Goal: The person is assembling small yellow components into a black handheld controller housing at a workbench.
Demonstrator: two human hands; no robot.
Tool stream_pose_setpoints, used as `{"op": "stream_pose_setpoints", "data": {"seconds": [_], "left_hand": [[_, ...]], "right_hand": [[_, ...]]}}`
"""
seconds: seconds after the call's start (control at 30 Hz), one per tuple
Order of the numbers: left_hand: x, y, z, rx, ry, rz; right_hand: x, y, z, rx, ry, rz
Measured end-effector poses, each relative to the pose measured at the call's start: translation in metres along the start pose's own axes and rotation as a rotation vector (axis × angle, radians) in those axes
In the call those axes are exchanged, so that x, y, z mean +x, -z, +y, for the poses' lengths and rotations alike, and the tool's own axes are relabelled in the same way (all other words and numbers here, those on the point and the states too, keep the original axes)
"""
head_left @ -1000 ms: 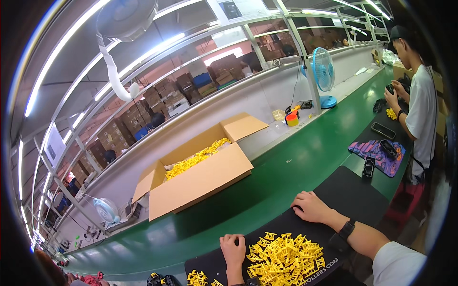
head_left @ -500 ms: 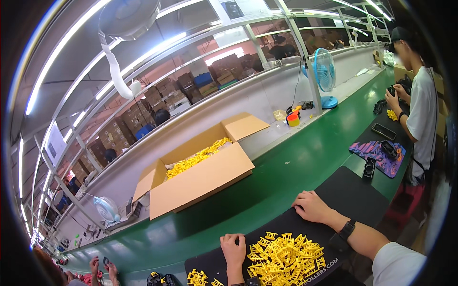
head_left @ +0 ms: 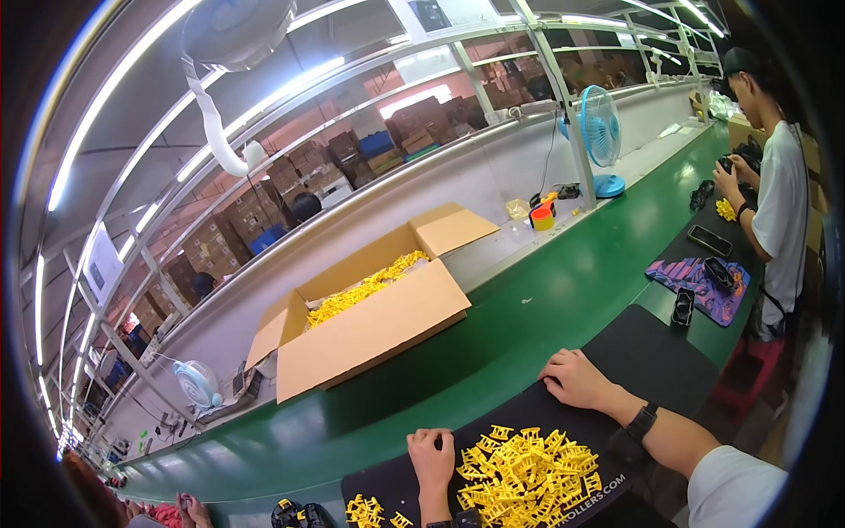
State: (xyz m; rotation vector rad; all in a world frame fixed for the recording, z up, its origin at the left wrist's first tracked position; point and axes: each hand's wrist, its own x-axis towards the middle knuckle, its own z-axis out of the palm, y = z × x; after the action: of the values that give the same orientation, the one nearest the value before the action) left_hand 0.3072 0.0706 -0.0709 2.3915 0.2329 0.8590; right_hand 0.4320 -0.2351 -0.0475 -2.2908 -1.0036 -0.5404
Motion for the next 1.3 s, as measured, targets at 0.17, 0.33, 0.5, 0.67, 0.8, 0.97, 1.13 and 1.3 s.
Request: {"op": "stream_pose_setpoints", "data": {"seconds": [0.17, 0.33, 0.5, 0.67, 0.8, 0.97, 1.13, 1.3], "left_hand": [[0.0003, -0.0007, -0.0016, -0.012, 0.001, 0.000], [-0.0001, -0.0012, -0.0002, -0.023, 0.012, -0.011], [-0.0016, -0.0020, -0.0011, -0.019, 0.026, -0.009], [-0.0021, -0.0012, -0.0015, -0.014, 0.009, -0.003], [-0.0041, -0.0031, -0.0016, -0.027, 0.006, -0.014], [-0.0048, -0.0018, -0.0002, -0.029, 0.000, -0.008], [-0.0057, -0.0011, -0.0018, -0.020, 0.012, -0.009], [-0.0035, -0.0023, -0.0027, -0.018, 0.007, -0.018]], "right_hand": [[-0.0005, -0.0003, -0.0012, 0.008, 0.003, 0.022], [-0.0022, -0.0024, 0.0009, 0.003, -0.003, -0.002], [-0.0022, -0.0043, 0.0017, 0.001, 0.004, -0.008], [-0.0013, -0.0008, -0.0011, 0.019, -0.002, 0.007], [-0.0024, -0.0015, -0.0005, 0.001, 0.019, 0.007], [-0.0017, -0.0002, 0.0002, -0.003, 0.027, 0.006], [-0.0016, -0.0016, -0.0026, 0.000, 0.026, 0.021], [-0.0011, 0.0007, -0.0016, 0.004, 0.013, 0.005]]}}
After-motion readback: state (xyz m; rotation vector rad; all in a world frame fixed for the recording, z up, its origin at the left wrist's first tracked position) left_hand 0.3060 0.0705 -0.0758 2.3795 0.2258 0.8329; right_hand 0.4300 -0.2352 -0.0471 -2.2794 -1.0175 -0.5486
